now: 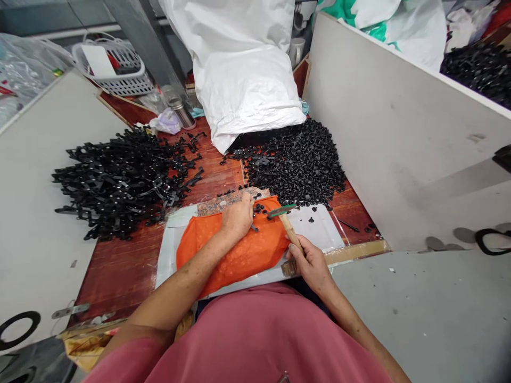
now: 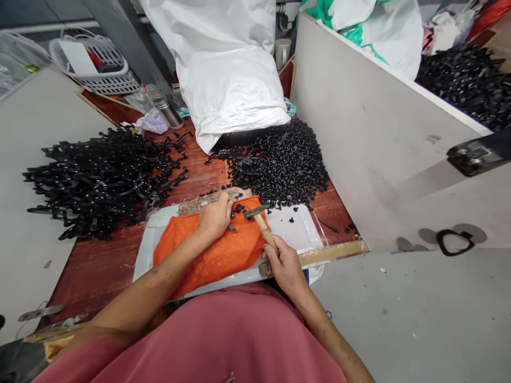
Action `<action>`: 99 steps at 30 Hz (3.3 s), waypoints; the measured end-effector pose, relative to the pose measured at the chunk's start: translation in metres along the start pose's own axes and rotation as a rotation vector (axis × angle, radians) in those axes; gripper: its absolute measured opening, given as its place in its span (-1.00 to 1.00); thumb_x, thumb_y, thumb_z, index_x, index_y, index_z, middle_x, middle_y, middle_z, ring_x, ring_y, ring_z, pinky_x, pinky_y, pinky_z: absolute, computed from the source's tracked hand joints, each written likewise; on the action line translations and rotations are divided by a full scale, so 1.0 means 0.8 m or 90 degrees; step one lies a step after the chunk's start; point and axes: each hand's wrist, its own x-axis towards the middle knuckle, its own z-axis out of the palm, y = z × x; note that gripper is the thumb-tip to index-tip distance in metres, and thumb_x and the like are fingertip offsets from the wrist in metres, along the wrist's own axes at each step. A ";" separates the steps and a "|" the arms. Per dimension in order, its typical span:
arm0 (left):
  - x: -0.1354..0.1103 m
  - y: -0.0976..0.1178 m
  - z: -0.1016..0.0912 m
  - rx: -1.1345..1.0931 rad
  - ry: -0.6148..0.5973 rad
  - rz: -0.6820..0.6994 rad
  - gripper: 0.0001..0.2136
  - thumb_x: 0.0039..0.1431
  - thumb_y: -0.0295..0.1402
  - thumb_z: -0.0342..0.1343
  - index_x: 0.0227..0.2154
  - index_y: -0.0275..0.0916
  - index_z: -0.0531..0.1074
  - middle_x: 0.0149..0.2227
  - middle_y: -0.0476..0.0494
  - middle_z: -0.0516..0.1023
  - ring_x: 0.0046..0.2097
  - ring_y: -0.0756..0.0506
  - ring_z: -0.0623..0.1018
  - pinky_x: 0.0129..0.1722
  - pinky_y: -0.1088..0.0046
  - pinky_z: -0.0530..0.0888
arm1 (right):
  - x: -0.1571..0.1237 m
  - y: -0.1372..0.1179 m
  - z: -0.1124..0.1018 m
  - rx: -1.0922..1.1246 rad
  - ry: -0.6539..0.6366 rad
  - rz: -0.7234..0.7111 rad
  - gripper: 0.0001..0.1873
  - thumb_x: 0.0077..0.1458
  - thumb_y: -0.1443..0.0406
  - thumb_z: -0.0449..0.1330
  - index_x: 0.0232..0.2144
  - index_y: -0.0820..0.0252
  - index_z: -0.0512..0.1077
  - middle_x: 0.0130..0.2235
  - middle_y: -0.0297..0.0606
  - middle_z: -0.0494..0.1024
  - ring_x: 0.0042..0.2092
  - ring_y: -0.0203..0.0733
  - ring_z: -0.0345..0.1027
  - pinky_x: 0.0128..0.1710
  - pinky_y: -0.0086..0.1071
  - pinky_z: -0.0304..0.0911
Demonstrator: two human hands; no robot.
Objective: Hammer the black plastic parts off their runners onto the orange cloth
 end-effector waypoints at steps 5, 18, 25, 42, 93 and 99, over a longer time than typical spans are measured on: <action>0.002 -0.002 0.000 -0.028 0.003 0.003 -0.69 0.48 -0.23 -0.24 0.01 -0.20 0.36 -0.29 -0.29 0.64 -0.25 -0.27 0.65 -0.23 0.34 0.38 | 0.013 -0.025 -0.016 -0.194 0.035 -0.062 -0.55 0.36 0.16 0.02 0.22 0.02 0.43 -0.33 -0.31 0.60 -0.31 -0.10 0.47 -0.25 -0.31 0.30; 0.002 -0.003 0.000 -0.068 0.001 0.015 -0.73 0.47 -0.26 -0.19 -0.04 -0.21 0.38 -0.28 -0.29 0.65 -0.22 -0.25 0.65 -0.18 0.34 0.40 | 0.017 -0.011 -0.017 -0.246 0.036 -0.047 -0.55 0.38 0.16 0.02 0.22 0.02 0.45 -0.19 -0.26 0.68 -0.23 -0.06 0.55 -0.26 -0.31 0.33; 0.003 0.001 0.000 0.007 -0.010 -0.007 -0.70 0.49 -0.23 -0.24 0.00 -0.19 0.35 -0.23 -0.26 0.68 -0.19 -0.25 0.67 -0.20 0.33 0.44 | 0.031 -0.036 -0.016 -0.374 0.066 -0.173 -0.46 0.41 0.26 0.00 0.38 -0.01 0.26 0.19 -0.22 0.57 0.07 -0.08 0.54 0.02 -0.28 0.42; 0.003 -0.016 0.007 -0.084 -0.037 0.019 -0.73 0.47 -0.30 -0.25 -0.01 -0.22 0.33 -0.30 -0.21 0.62 -0.21 -0.23 0.63 -0.19 0.30 0.41 | 0.042 -0.043 0.011 -0.681 -0.036 -0.109 -0.38 0.42 0.29 -0.01 0.46 0.00 0.11 -0.15 -0.17 0.67 -0.27 -0.13 0.58 -0.27 -0.35 0.40; 0.024 -0.046 -0.015 -0.079 -0.007 0.298 -0.66 0.48 -0.29 -0.17 -0.32 -0.23 0.46 -0.21 -0.19 0.62 -0.10 -0.20 0.53 -0.05 0.25 0.33 | 0.006 0.007 -0.043 -0.377 0.053 -0.001 -0.47 0.38 0.18 0.02 0.35 -0.12 0.31 0.18 -0.31 0.58 0.07 0.00 0.58 -0.03 -0.18 0.48; 0.019 -0.042 -0.008 -0.010 0.025 0.322 -0.67 0.46 -0.26 -0.12 -0.34 -0.21 0.48 -0.25 -0.22 0.60 -0.08 -0.23 0.50 -0.01 0.21 0.29 | 0.007 0.008 -0.044 -0.383 0.049 -0.008 -0.47 0.39 0.17 0.01 0.35 -0.11 0.31 0.18 -0.32 0.57 0.07 -0.01 0.57 -0.05 -0.19 0.48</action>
